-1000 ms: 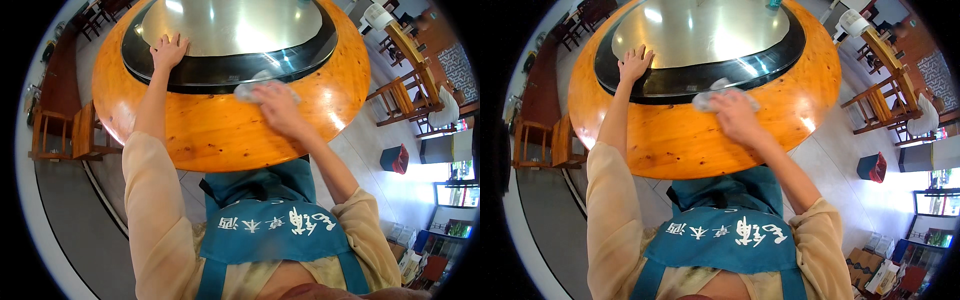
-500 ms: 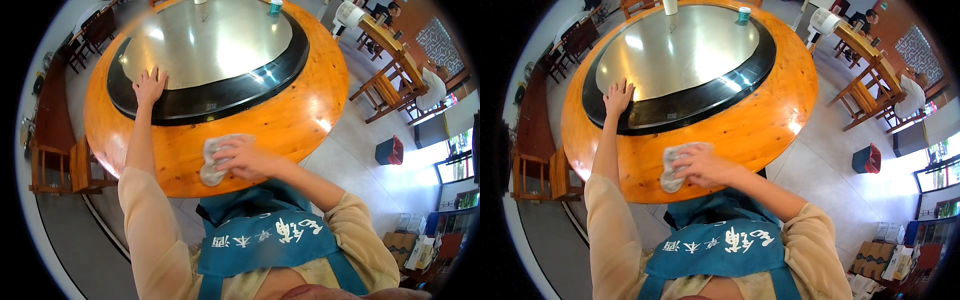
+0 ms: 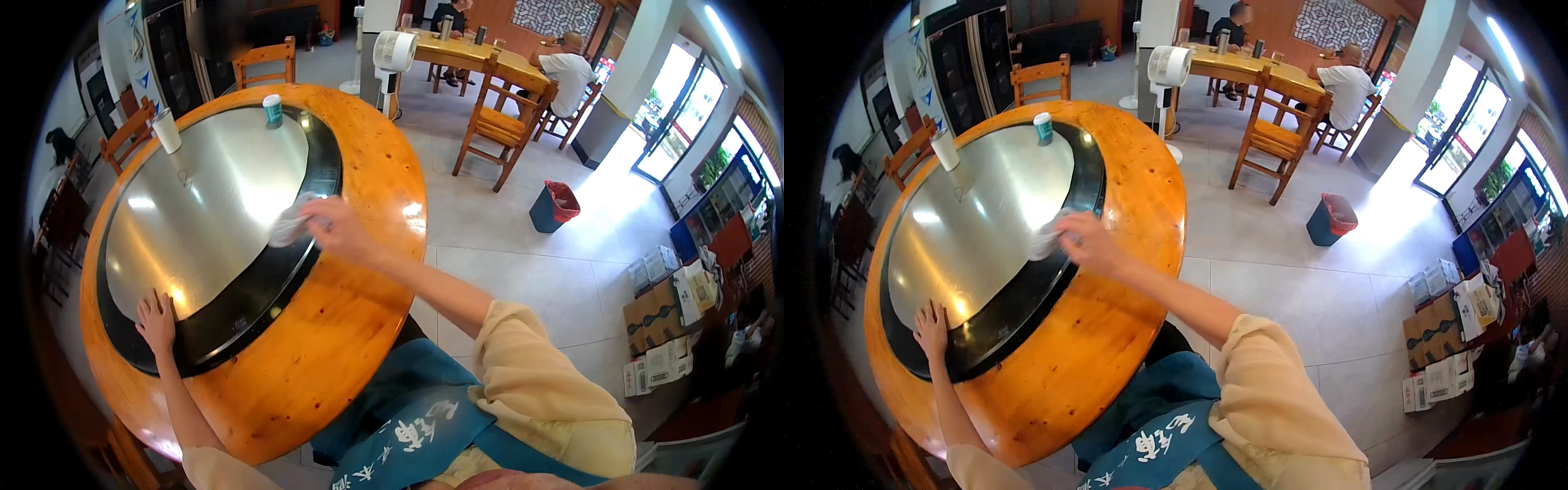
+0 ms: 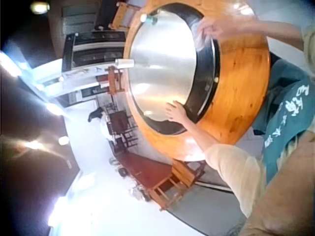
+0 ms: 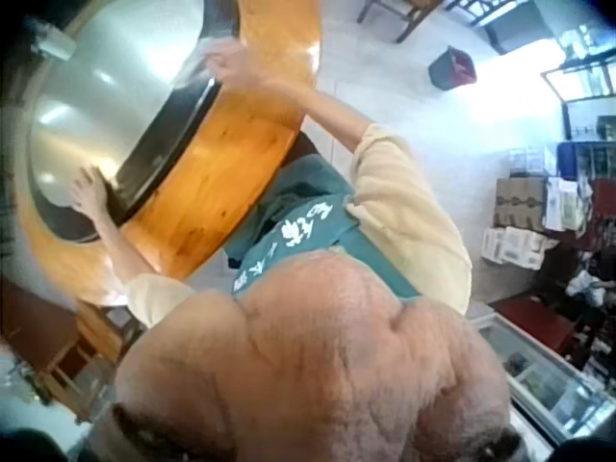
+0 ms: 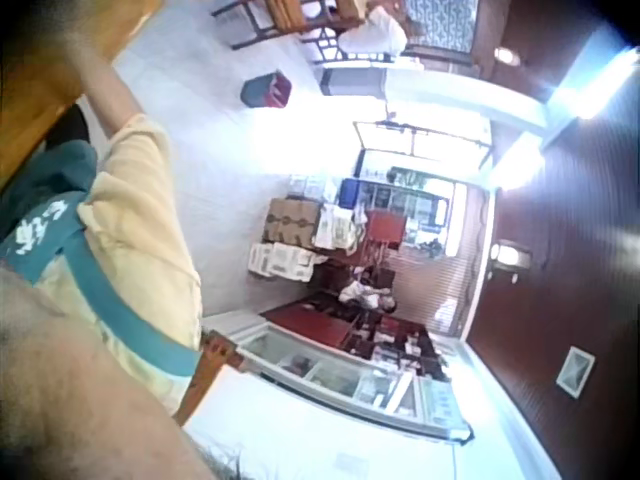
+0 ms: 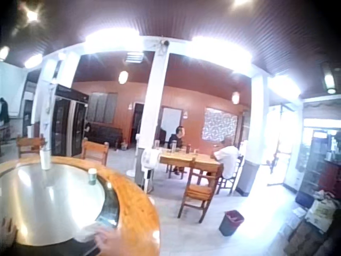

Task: The person wipes down a large circular wooden table with a rotating center using a cloth, then moves to a rectangular table to continue wiping it down.

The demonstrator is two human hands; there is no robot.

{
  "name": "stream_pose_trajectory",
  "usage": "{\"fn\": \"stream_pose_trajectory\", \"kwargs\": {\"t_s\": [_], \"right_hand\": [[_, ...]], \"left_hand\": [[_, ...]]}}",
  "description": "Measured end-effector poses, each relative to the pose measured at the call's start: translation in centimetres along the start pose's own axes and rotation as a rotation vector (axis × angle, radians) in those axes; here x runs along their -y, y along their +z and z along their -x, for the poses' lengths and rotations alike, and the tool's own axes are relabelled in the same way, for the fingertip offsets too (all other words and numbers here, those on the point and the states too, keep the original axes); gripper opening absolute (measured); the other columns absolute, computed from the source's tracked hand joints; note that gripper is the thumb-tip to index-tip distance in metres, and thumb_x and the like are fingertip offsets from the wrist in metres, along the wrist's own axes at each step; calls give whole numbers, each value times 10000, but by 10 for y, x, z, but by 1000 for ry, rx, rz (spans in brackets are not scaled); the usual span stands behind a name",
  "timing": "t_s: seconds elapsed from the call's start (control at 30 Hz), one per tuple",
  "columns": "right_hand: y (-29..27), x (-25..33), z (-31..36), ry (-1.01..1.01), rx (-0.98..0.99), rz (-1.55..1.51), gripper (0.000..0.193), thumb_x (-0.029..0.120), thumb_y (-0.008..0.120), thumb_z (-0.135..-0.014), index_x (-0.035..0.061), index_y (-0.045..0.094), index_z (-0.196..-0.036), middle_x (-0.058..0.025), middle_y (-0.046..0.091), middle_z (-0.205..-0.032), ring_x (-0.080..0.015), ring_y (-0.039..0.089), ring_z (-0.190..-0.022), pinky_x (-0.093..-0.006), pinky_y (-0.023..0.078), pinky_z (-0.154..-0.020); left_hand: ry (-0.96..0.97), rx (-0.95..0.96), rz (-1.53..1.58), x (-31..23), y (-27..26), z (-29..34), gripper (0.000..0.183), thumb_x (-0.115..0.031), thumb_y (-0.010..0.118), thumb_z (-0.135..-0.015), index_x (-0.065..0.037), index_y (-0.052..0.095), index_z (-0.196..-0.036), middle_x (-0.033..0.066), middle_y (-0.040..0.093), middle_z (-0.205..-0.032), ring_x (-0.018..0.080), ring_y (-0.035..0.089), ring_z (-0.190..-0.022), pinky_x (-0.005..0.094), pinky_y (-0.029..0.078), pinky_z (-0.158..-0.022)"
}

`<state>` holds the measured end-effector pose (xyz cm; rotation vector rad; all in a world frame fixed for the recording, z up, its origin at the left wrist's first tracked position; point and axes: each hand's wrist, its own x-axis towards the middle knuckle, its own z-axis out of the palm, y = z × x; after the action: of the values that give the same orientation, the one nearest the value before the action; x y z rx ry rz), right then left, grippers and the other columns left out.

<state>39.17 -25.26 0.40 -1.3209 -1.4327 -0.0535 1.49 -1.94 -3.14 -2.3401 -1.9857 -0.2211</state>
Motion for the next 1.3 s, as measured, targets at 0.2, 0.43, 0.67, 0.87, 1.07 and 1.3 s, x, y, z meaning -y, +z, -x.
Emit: {"fn": "stream_pose_trajectory", "kwargs": {"t_s": [0.2,0.43,0.67,0.87,1.07,1.3], "right_hand": [[92,30,9,-259,463,412,417,421,557,-859,160,611,-1180,-184,490,-1307,-422,401,-1231,-573,297,-1019],[108,-18,-24,-255,516,504,444,497,450,-879,281,590,-1240,-122,521,-1297,-360,403,-1247,-532,289,-1040],[74,-78,-77,-18,503,627,494,504,500,-864,269,538,-1297,-74,444,-1408,-351,335,-1328,-557,255,-1075],[35,-155,-130,186,412,765,536,535,453,-860,261,524,-1315,-53,433,-1418,-335,321,-1337,-569,215,-1088],[29,-231,-178,253,432,824,574,563,400,-868,255,504,-1341,-77,401,-1446,-360,319,-1335,-542,211,-1098],[27,-272,-213,389,445,963,583,552,370,-880,267,448,-1382,-83,357,-1474,-379,288,-1357,-549,200,-1106]], "left_hand": [[-1,6,-34,-1,2,-10,583,-534,311,-953,-244,305,-1458,124,243,-1521,295,202,-1408,590,154,-1086],[133,-48,34,-5,-9,-10,543,-457,391,-932,-191,401,-1405,152,368,-1439,309,327,-1338,563,256,-1031],[0,-27,43,0,-22,3,573,-507,369,-940,-214,351,-1432,148,260,-1509,314,217,-1402,569,141,-1101],[14,-39,47,-13,-26,8,572,-492,373,-939,-193,359,-1426,165,281,-1492,319,225,-1397,584,160,-1091],[-12,-47,33,-1,-27,12,560,-465,403,-936,-187,366,-1421,168,302,-1478,323,237,-1391,579,160,-1092],[20,-44,49,-12,-27,11,559,-462,404,-936,-176,365,-1414,175,300,-1472,321,231,-1391,578,158,-1094]]}}
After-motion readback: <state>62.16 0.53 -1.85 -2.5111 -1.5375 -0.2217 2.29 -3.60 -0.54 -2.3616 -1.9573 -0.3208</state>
